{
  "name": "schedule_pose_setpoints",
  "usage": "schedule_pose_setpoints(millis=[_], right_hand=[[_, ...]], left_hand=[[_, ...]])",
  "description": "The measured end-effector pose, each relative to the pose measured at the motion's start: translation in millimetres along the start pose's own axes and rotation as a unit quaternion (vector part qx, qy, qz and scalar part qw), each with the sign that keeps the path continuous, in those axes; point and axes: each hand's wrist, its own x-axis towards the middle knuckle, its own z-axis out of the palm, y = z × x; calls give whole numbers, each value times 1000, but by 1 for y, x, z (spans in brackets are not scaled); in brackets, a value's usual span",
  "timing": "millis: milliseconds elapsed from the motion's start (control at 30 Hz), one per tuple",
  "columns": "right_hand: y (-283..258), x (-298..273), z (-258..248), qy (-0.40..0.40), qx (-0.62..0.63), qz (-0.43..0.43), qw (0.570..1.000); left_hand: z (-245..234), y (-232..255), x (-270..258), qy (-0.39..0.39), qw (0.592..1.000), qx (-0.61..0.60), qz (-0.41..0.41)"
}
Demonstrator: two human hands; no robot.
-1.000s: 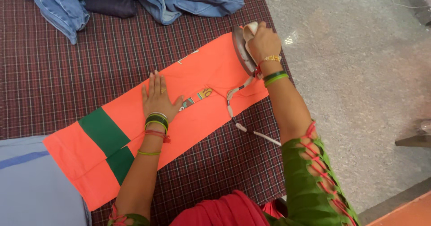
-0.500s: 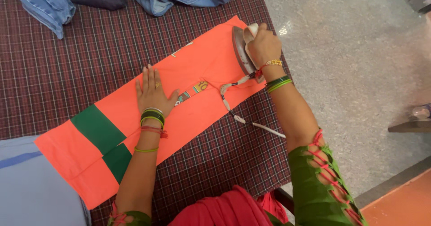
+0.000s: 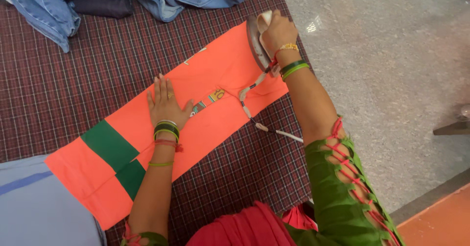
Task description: The person irons an orange t-shirt on a checkered ironing board. They smooth the fabric, move the iron across the surface, fold the sleeves, and continue ironing the folded sections until the shirt is neatly folded.
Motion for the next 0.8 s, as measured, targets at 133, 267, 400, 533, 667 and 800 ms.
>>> schedule_pose_setpoints(millis=[133, 267, 400, 533, 667, 800], right_hand=[[-2, -43, -25, -41, -1, 7, 999], [6, -80, -40, -45, -16, 6, 999], [19, -116, -51, -57, -11, 4, 998], [25, -161, -80, -88, 4, 26, 996], [27, -221, -108, -141, 18, 20, 990], [42, -255, -131, -220, 20, -79, 972]], left_hand=[[1, 0, -2, -4, 1000, -26, -7], [6, -4, -3, 12, 999, -33, 11], [14, -7, -8, 26, 997, -49, 49], [28, 2, -32, 28, 996, -48, 68], [41, 4, -89, 69, 991, -27, 107], [33, -28, -132, 79, 994, 0, 81]])
